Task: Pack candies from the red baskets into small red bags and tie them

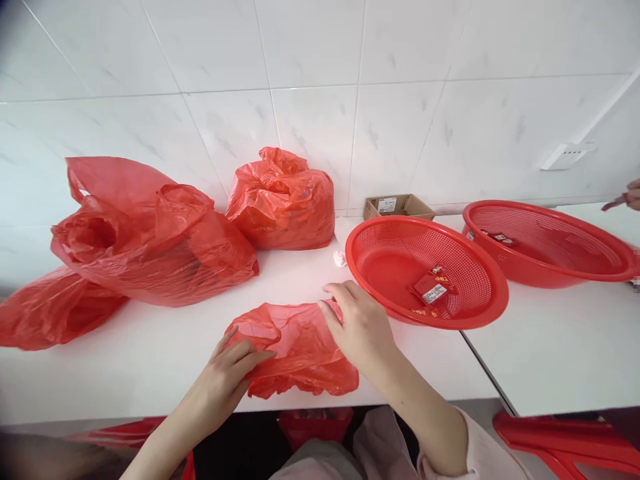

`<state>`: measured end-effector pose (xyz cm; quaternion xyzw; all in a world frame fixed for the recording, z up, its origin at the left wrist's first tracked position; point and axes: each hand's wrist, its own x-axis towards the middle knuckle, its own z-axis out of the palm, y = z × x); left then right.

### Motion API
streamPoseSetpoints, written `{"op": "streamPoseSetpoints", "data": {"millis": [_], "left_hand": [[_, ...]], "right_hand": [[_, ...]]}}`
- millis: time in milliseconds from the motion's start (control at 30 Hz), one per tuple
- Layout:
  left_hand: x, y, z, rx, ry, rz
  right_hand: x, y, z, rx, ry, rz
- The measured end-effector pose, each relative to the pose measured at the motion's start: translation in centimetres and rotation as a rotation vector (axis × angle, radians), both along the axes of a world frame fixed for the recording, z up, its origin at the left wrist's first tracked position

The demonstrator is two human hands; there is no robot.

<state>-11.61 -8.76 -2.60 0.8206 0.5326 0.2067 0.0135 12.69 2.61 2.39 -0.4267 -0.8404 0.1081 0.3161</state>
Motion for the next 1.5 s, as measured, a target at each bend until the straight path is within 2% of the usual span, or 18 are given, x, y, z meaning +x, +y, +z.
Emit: {"op": "streamPoseSetpoints", "data": {"millis": [67,167,267,333,433,533,600,733,800,867,967,1033,1100,1233,1300,1367,1500], "left_hand": [[0.9,0.3,-0.1,0.038,0.026,-0.017],[1.6,0.4,0.3,0.051,0.038,-0.019],[0.5,0.0,0.9,0.013,0.004,-0.004],[-1.1,-0.7,1.1,-0.044,0.011,0.042],[-3.3,-1.9,0.9,-0.208,0.045,0.161],[-3.4,-2.5,1.2,-0.342,0.023,0.208],[-1.9,-2.3,2.2,-0.294,-0.002,0.212],[3.3,-0.6,3.7,0.053,-0.064,0.257],[5.5,0.6,2.9,0.124,-0.036,0.270],[6.5,1.9,1.2,0.113,0.050,0.333],[5.5,3.6,-1.7,0.030,0.204,0.424],[3.7,4.4,-2.8,-0.029,0.277,0.459],[1.8,5.0,-3.0,-0.084,0.306,0.522],[-0.6,5.7,-2.0,-0.232,0.275,0.599],[-0.5,5.8,-1.6,-0.295,0.245,0.559],[0.2,5.8,-1.4,-0.328,0.211,0.533],[2.1,5.6,-1.6,-0.330,0.123,0.529]], "right_hand": [[-1.4,-1.0,-0.6,-0.038,0.031,0.122],[-2.6,-2.0,-2.8,-0.268,-0.292,0.325],[-1.8,-2.0,-4.6,-0.400,-0.526,0.430],[-0.5,-1.4,-4.7,-0.419,-0.563,0.411],[0.9,-0.5,-3.7,-0.372,-0.625,0.263],[0.9,0.0,-3.1,-0.268,-0.678,0.182],[0.5,-0.1,-3.0,-0.210,-0.688,0.193],[-0.3,-0.6,-3.2,-0.095,-0.578,0.213],[-0.7,-0.8,-3.4,-0.040,-0.509,0.201],[-0.9,-1.1,-3.7,-0.017,-0.496,0.201],[-0.5,-1.2,-4.6,-0.068,-0.598,0.196],[0.4,-1.1,-5.1,-0.126,-0.662,0.197],[1.7,-0.7,-5.2,-0.165,-0.709,0.205],[3.6,0.1,-4.1,-0.238,-0.820,0.250],[3.6,0.2,-3.5,-0.245,-0.787,0.268],[2.8,0.0,-3.2,-0.193,-0.665,0.243],[0.0,-1.0,-4.1,-0.130,-0.451,0.202]]}}
